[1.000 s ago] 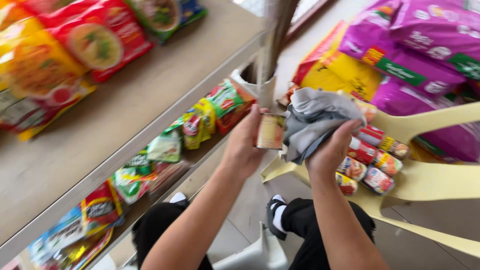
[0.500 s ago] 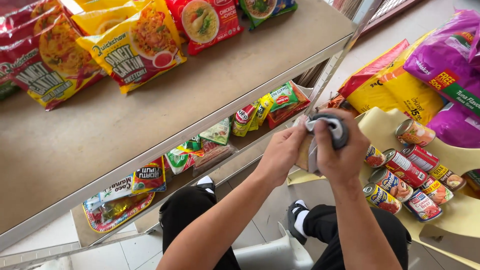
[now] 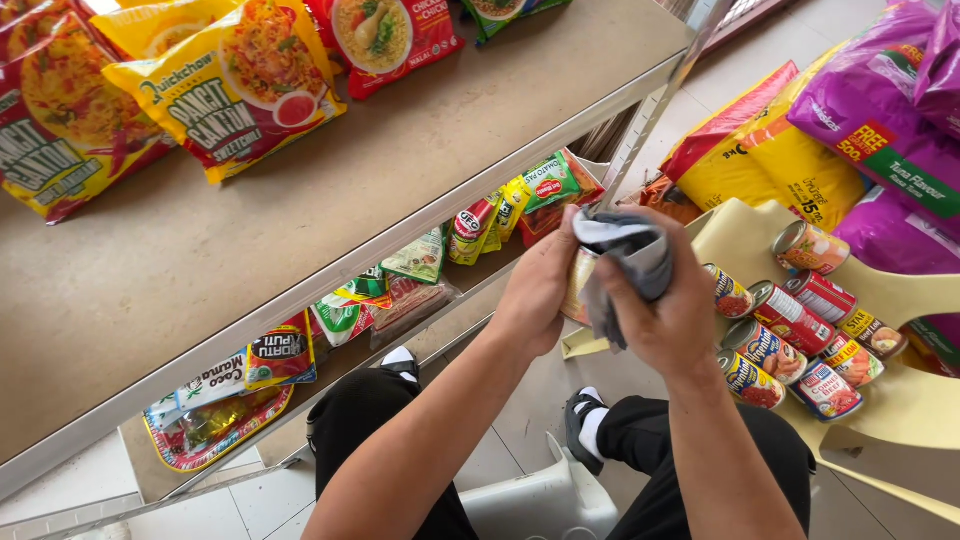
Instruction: Wiping down canned food items with a cloth and placing them neatly on a grocery store shelf.
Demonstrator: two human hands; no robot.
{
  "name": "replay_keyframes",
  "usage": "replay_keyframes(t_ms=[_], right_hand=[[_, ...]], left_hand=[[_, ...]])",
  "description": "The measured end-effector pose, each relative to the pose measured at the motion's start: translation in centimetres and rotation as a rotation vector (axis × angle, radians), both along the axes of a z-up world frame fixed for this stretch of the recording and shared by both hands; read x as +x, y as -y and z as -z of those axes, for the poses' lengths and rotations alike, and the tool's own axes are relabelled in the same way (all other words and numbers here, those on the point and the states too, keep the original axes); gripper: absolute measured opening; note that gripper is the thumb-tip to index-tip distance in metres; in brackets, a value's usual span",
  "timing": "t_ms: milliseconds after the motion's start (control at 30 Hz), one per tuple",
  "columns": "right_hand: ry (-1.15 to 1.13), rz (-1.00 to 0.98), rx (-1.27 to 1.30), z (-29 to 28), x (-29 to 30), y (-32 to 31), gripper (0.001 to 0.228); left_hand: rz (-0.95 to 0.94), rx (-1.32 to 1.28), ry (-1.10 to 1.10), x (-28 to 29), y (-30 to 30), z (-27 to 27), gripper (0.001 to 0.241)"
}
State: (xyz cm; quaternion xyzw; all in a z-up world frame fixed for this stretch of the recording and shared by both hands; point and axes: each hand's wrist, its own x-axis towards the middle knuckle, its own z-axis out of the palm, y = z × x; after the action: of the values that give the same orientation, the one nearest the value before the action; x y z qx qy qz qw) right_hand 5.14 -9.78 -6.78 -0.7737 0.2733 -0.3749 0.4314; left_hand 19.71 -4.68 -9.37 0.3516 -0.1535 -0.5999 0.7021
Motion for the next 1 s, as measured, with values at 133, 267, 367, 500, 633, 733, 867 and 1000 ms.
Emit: replay_keyframes(t_ms=[133, 267, 367, 500, 633, 733, 867, 1000], right_hand=[[0.021, -0.125, -0.313, -2.5, 0.4, -0.5, 0.086], [0.053, -0.215, -0.196, -1.9, -0.1, 0.7, 0.107], [0.094, -0.222, -0.09, -0.8, -0.9, 1.5, 0.098], [0.017, 0.042, 0.105, 0.5, -1.3, 2.1, 0.062], [-0.073, 0.283, 0.202, -0.6, -1.1, 1.7, 0.047], [0.07, 0.05, 0.08, -3.4, -0.6, 1.0, 0.055], [0.08, -0.067, -0.054, -2.8, -0.8, 1.1, 0.063], [-0.16, 0.323, 0.211, -1.1, -1.4, 1.6, 0.051]], left_hand=[[0.005, 0.011, -0.084, 0.6, -0.3, -1.8, 0.058], [0.059, -0.032, -0.09, 0.2, 0.3, -1.0, 0.066], [0.086, -0.056, -0.037, -0.1, 0.3, 0.1, 0.07], [0.12, -0.071, 0.053, -1.2, 0.7, 0.5, 0.068], [0.137, -0.089, -0.01, -1.9, 0.6, -0.4, 0.061], [0.093, -0.117, -0.055, -1.8, 1.2, -0.1, 0.056], [0.043, -0.082, 0.041, -1.6, 1.6, 1.9, 0.055], [0.087, -0.054, 0.103, -1.9, 1.6, 2.7, 0.051]])
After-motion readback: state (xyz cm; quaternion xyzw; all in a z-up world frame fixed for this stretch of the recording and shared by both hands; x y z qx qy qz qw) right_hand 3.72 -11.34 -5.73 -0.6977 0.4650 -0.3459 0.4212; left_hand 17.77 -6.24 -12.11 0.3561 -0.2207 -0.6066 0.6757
